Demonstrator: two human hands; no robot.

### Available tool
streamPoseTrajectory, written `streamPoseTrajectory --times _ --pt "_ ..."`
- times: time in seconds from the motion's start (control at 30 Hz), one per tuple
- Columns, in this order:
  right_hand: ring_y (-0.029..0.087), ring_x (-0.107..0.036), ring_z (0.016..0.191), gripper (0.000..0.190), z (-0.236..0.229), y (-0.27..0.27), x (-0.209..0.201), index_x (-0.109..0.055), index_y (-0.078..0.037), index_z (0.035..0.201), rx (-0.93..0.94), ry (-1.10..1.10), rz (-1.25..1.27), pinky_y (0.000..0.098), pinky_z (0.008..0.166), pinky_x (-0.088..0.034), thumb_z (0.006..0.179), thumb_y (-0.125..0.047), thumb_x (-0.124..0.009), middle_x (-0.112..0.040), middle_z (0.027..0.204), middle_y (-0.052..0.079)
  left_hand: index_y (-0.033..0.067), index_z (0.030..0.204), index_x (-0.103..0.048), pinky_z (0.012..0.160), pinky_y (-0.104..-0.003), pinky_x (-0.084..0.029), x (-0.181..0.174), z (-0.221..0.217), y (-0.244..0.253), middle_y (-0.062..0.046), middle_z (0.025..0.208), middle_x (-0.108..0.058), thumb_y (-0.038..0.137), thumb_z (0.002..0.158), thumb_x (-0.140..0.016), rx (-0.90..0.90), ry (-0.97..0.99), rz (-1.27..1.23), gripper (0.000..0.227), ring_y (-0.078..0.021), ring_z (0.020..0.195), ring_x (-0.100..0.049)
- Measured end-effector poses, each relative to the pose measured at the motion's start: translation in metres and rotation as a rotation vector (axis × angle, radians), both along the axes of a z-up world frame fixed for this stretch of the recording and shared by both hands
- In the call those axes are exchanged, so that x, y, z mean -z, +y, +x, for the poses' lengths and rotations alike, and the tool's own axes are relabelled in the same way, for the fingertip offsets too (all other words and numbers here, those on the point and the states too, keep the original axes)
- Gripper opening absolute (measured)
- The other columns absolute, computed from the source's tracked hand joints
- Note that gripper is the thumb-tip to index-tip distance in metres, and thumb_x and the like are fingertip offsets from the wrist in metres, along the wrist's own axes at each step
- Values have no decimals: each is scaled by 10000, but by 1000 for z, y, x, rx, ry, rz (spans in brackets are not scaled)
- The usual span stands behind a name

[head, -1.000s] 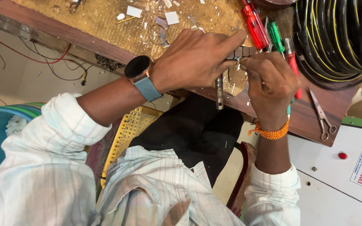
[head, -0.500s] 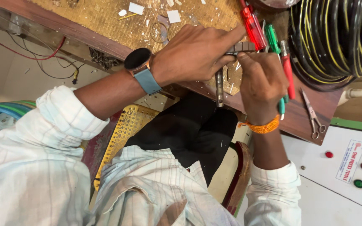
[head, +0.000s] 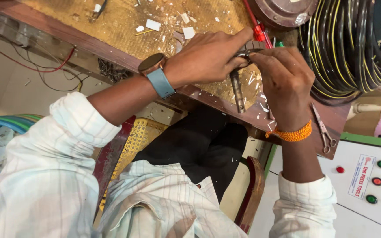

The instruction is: The person assembles a circular electrical component by inserting small white plastic pieces into slots around a copper-wound core. They use a screwdriver to press the pieces into place and scissors to trim excess material from the plastic pieces.

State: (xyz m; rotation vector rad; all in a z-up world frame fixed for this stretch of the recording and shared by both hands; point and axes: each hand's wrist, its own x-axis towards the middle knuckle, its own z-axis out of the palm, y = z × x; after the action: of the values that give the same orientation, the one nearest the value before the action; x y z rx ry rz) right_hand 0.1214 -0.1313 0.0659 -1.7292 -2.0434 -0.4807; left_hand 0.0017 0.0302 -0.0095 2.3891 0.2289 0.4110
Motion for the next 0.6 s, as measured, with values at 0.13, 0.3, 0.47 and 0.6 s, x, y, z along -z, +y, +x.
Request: streamPoseTrajectory --times 0.13,0.3,0.47,0.6 --pt "246 -653 890 100 3 3 16 -733 8 1085 57 -76 47 361 756 -540 1022 36 -806 -684 984 109 36 1372 -419 563 -523 -449 3 0 9 -141 631 -599 279 1012 -689 26 -117 28 512 -364 593 -634" --pt "259 -650 886 127 -2 6 48 -707 11 1068 98 -22 246 381 741 -535 998 97 -770 -662 959 131 20 1376 -409 605 -543 -449 3 1 11 -161 650 -608 269 1003 -699 65 -123 -3 533 -397 645 -645" --pt "262 -667 878 131 -9 8 55 -719 7 1039 133 24 323 368 734 -547 963 98 -772 -687 942 123 22 1359 -415 639 -542 -477 -4 5 8 -176 696 -623 266 1003 -686 69 -45 48 510 -405 681 -656" --pt "251 -690 905 140 -7 -12 28 -735 -9 1100 128 149 116 357 763 -561 985 63 -772 -709 998 120 22 1407 -385 666 -560 -480 -10 6 3 -198 700 -629 245 958 -681 62 -100 82 582 -422 701 -654"
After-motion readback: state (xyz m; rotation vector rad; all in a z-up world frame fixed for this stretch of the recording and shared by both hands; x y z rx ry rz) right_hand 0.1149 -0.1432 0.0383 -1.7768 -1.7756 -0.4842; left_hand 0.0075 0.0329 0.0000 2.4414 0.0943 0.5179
